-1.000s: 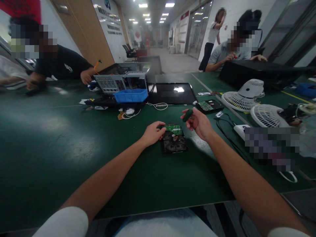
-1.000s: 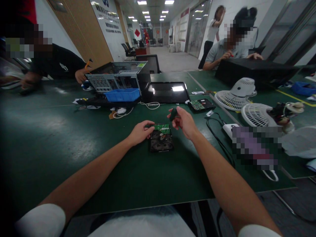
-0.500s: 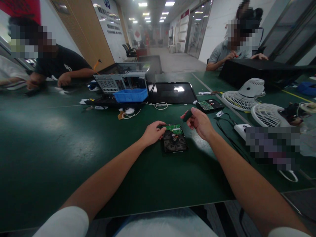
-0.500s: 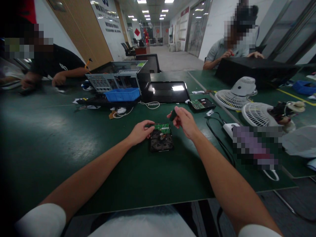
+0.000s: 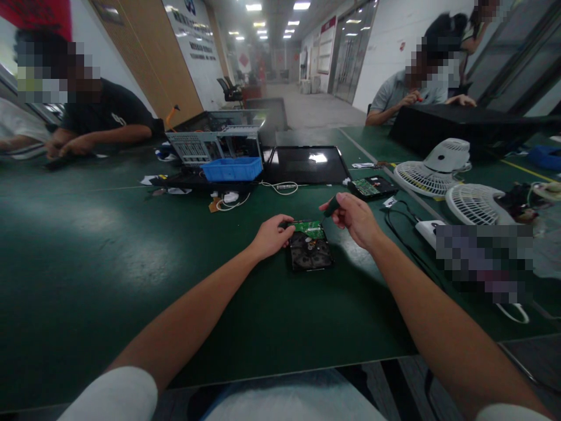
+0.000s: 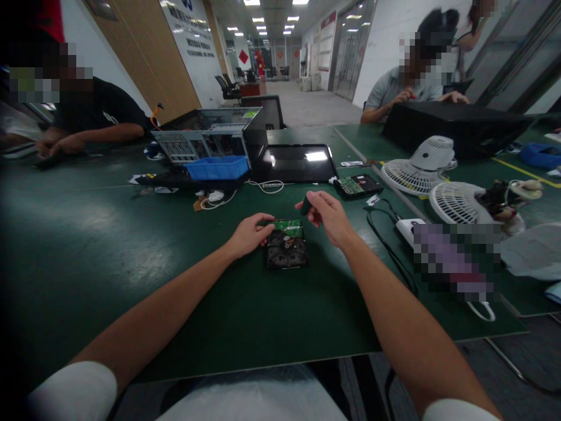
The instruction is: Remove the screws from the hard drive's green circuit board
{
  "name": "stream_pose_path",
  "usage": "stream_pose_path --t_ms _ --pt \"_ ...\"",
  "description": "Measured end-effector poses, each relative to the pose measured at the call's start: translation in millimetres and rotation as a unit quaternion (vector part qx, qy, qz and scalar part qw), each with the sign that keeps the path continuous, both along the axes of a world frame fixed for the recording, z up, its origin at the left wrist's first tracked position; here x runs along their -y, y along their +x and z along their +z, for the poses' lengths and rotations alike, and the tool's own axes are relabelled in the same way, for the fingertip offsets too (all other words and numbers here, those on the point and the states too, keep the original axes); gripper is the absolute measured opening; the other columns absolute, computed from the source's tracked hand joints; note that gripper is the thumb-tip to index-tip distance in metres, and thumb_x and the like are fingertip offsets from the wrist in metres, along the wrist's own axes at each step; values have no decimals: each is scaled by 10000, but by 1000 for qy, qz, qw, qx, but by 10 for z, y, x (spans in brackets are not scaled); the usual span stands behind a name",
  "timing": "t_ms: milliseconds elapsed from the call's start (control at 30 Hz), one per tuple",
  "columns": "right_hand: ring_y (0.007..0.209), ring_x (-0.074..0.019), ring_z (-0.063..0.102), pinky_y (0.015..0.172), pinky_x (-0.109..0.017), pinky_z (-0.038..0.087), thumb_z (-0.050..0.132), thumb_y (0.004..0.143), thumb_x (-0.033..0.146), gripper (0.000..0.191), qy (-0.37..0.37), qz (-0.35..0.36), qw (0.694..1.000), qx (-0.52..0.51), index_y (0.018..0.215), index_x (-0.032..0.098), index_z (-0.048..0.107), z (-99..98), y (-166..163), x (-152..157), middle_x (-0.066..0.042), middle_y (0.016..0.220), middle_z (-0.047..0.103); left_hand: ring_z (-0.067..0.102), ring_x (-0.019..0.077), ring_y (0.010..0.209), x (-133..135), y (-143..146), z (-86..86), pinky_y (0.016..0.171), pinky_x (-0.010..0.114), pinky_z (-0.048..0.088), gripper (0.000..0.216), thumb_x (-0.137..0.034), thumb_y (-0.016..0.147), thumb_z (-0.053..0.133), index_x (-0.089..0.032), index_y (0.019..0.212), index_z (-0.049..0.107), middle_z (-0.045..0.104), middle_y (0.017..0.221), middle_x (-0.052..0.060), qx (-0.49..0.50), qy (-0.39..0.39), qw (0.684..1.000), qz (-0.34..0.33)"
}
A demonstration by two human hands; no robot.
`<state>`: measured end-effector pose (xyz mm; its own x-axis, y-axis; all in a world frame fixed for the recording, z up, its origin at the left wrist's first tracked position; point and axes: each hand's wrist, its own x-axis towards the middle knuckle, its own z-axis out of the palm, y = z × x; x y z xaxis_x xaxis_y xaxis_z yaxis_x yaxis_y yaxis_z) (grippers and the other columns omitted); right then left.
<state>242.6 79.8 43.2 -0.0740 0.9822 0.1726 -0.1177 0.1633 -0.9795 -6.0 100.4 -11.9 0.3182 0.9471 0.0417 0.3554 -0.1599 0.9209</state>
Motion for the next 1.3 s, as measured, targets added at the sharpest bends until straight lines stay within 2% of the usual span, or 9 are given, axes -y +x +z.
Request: stream_pose_path --t_ms 100,200,333,467,633,833,1000,1133,1300 --pt "577 -121 516 451 -255 318 685 881 619 403 -9 1 1000 -21 923 218 683 1 -1 -18 -68 947 767 603 96 517 6 8 5 501 200 483 333 -274 945 676 -143 1249 643 681 745 1 3 -1 1000 6" --pt "567 -126 520 451 -266 330 597 904 693 518 -28 8 999 -32 1035 208 722 -12 6 -38 -84 942 761 606 86 532 4 11 -4 503 201 497 334 -271 947 676 -149 1255 630 712 860 29 19 -4 1000 5" --pt "581 -122 520 454 -263 319 613 913 667 494 -27 5 1000 -15 962 194 749 -18 8 -31 -90 925 748 608 75 536 -3 6 -23 502 197 505 342 -282 947 684 -155 1258 622 727 948 52 22 -6 1000 0" --pt "602 -124 531 453 -258 309 667 899 625 428 -13 3 1000 -7 868 200 701 10 -10 4 -81 925 747 596 59 522 -11 1 -32 492 191 502 318 -270 950 675 -154 1241 623 727 1028 70 17 0 1000 3" --pt "573 -122 527 445 -265 298 683 867 650 433 -25 4 999 -21 904 220 648 31 -17 8 -76 980 765 606 58 535 -21 9 -47 489 202 515 314 -263 947 673 -165 1241 622 711 1145 95 26 1 1000 1" --pt "554 -121 502 456 -273 308 565 894 708 548 -54 13 998 -40 1039 204 722 7 -1 -24 -92 984 746 604 59 533 0 22 -27 487 195 506 304 -254 943 676 -166 1231 630 716 1114 91 33 -6 999 7" --pt "554 -121 501 451 -275 292 579 892 638 478 -54 13 997 -46 974 189 720 31 -5 -10 -98 1011 749 604 63 535 2 12 -20 489 195 505 319 -264 946 670 -163 1245 627 720 1101 89 21 -5 1000 4" --pt "552 -125 491 440 -277 264 602 884 591 429 -45 13 998 -35 899 175 706 49 -13 7 -94 918 740 607 66 540 -13 0 -34 494 199 517 329 -273 954 663 -163 1261 615 715 1085 80 14 -3 1000 -3" --pt "572 -136 530 463 -279 310 594 903 597 419 -48 19 997 -52 1041 213 688 28 0 -1 -87 1015 754 619 63 565 -17 -6 -29 507 199 531 332 -289 956 671 -174 1263 616 703 1175 94 13 -7 1000 -3"
